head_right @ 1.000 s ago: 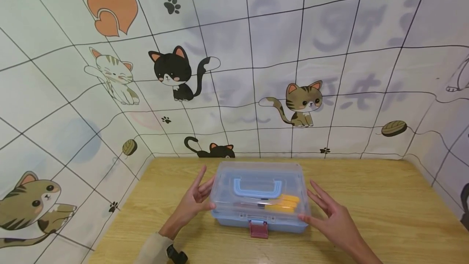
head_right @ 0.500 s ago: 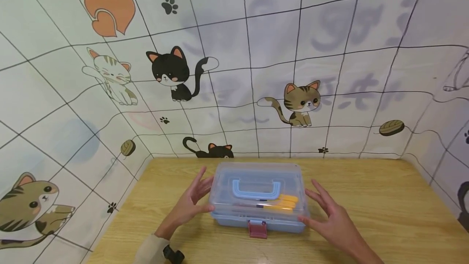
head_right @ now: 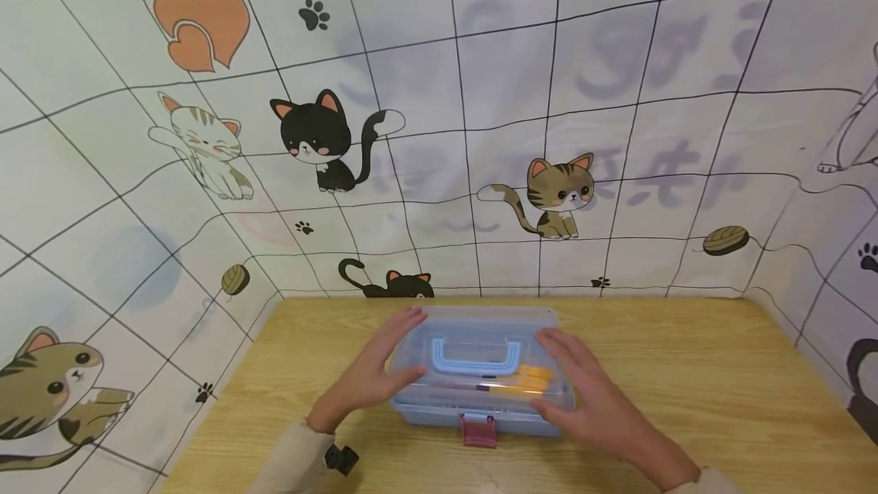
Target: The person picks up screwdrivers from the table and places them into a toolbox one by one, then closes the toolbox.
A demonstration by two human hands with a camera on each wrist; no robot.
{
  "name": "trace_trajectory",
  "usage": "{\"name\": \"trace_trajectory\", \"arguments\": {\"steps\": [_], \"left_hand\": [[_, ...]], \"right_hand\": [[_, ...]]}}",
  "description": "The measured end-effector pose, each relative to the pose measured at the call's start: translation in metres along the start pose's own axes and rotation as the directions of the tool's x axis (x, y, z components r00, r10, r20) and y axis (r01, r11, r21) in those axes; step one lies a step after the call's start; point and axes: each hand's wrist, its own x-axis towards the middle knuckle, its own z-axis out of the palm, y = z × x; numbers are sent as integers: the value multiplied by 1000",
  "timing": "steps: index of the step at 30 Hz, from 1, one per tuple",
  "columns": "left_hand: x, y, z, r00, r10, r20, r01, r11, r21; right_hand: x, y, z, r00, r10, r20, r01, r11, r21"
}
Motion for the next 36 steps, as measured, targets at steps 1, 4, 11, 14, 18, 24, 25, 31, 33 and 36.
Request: {"name": "trace_trajectory", "arguments": {"steps": [1,4,11,14,18,24,25,31,33,36], "left_hand": [[3,2,1,999,36,3,-36,998,42],[10,5,4,994,102,29,-105,981,164],[22,16,10,986,101,134,-139,940,311],[27,21,12,982,88,166,-142,925,352],[30,25,15,977,58,204,-139,902,409],[30,26,18,971,28,237,-144,860,489],[30,27,18,971,30,237,-147,857,494],[33,28,18,971,29,236,-154,833,532],[32,28,18,972,27,234,-152,829,539],[32,28,17,974,27,227,-150,823,548]], "right_hand": [[3,-2,1,999,-40,8,41,999,-28],[13,-6,4,981,-191,24,192,977,-95],[33,-13,15,913,-394,101,406,896,-177],[37,-18,25,882,-450,143,472,852,-227],[38,-27,36,856,-469,217,516,800,-306],[31,-30,46,816,-512,267,577,724,-378],[30,-30,47,809,-525,262,587,713,-383],[25,-30,52,795,-539,279,607,700,-377],[24,-30,54,796,-530,294,606,703,-373],[22,-32,58,788,-547,281,615,699,-365]]}}
